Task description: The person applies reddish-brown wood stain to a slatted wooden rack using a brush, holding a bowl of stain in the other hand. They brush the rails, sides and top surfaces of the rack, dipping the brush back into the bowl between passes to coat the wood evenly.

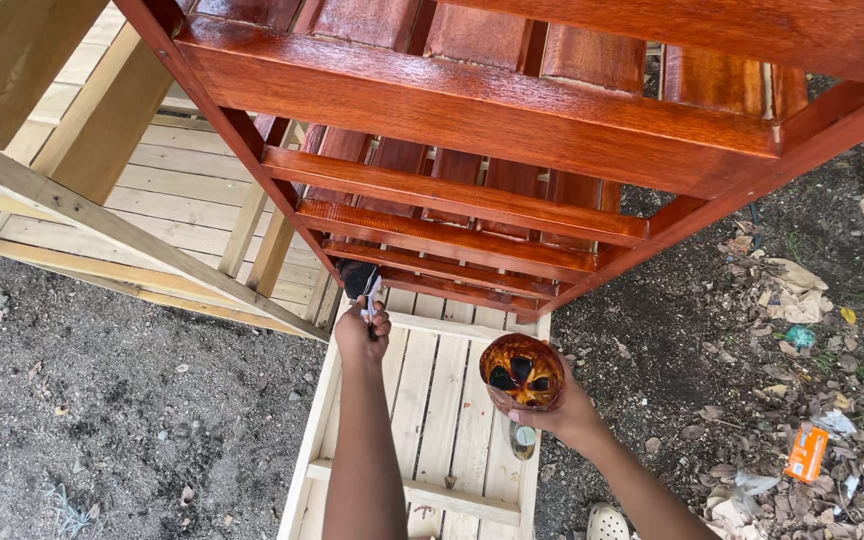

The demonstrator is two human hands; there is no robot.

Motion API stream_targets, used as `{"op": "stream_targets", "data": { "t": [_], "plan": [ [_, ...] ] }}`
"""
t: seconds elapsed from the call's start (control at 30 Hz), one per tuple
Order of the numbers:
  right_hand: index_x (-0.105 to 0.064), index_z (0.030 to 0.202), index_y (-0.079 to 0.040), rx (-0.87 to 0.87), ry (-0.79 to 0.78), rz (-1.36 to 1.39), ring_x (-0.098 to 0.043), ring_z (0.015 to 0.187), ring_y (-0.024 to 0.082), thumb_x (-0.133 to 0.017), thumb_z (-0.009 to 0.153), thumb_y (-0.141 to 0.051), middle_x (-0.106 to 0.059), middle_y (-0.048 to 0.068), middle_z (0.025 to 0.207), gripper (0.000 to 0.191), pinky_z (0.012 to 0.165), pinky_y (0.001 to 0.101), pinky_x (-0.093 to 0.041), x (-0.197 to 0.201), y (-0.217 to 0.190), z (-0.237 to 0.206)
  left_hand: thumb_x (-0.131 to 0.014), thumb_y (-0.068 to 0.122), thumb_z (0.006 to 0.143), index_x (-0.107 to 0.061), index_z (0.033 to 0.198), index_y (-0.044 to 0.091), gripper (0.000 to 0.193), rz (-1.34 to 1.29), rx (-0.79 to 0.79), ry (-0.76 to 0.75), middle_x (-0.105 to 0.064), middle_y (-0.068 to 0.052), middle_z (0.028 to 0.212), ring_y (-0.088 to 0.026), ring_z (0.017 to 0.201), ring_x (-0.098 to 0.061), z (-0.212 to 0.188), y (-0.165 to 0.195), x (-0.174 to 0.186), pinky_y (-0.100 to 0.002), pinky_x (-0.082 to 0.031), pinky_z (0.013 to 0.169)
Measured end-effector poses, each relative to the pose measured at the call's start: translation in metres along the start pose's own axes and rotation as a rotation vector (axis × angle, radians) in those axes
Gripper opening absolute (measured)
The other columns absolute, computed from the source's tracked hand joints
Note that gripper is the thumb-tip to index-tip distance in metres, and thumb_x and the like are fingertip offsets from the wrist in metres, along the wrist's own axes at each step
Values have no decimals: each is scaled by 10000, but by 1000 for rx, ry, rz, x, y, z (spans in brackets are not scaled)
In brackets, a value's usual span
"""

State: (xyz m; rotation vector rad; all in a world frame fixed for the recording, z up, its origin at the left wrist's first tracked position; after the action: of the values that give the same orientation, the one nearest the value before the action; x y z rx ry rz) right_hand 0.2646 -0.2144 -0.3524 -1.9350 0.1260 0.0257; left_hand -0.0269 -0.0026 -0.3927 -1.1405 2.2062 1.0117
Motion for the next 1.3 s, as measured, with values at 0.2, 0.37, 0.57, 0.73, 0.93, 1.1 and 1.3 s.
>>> {"op": "stream_targets", "data": {
  "t": [0.2,0.37,0.57,0.73,0.93,1.1,1.3],
  "plan": [
    [-285,1518,-102,-23,42,-138,-558,1339,233,-969,563,-181,-565,98,1407,1177,1153,375,-455,5,-4,0,-558,194,1010,-589,966,9,193,541,33,-32,-570,-91,683,-147,444,-437,-51,8,44,-269,-271,352],
    [-273,1509,-105,-18,47,-151,-565,1325,235,-964,558,-206,-564,99,1402,1180,1139,384,-470,22,0,-2,-621,170,939,-687,1141,31,254,1545,-454,163,-622,-156,747,-289,586,-575,-74,31,23,-411,-425,474],
    [-317,1497,-80,57,27,-113,-551,1331,241,-965,561,-167,-557,118,1404,1142,1139,387,-466,25,6,-8,-564,127,929,-699,1163,0,299,2265,-719,336,-728,-219,1004,-400,904,-736,-39,57,-26,-494,-591,772],
    [-307,1499,-95,52,39,-102,-537,1348,228,-964,573,-160,-549,100,1413,1138,1149,385,-451,31,4,-17,-576,245,984,-755,1139,54,304,2170,-461,363,-737,-198,1115,-382,1049,-712,-8,63,-47,-489,-567,887],
    [-323,1489,-89,5,91,-4,-549,1337,242,-961,569,-145,-548,103,1410,1121,1145,390,-475,46,2,-30,-607,158,887,-727,1163,58,317,2081,-378,424,-699,-208,1197,-380,1129,-675,7,47,-62,-493,-557,921],
    [-284,1503,-151,-78,154,2,-538,1350,232,-965,542,-145,-535,80,1425,1178,1153,384,-465,60,-2,-35,-571,147,918,-677,1261,44,373,2184,-341,240,-700,-225,1253,-385,1178,-666,1,12,-64,-475,-536,992],
    [-300,1503,-139,-71,149,-72,-541,1350,234,-963,539,-150,-544,80,1421,1170,1165,385,-450,62,-7,-37,-547,91,888,-586,1324,-16,450,2099,-269,46,-657,-255,1277,-394,1201,-638,-23,-82,-71,-477,-515,1014]
  ]
}}
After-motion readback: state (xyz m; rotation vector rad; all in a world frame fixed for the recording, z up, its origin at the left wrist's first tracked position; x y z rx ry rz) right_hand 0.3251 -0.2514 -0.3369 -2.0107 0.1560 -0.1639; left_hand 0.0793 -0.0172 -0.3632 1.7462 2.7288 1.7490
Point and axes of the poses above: each hand's wrist, its own z-axis towards the middle knuckle, its own x-axis out of the back of the hand, y = z × x, the point moved 1 cm from there along z, towards the middle knuckle
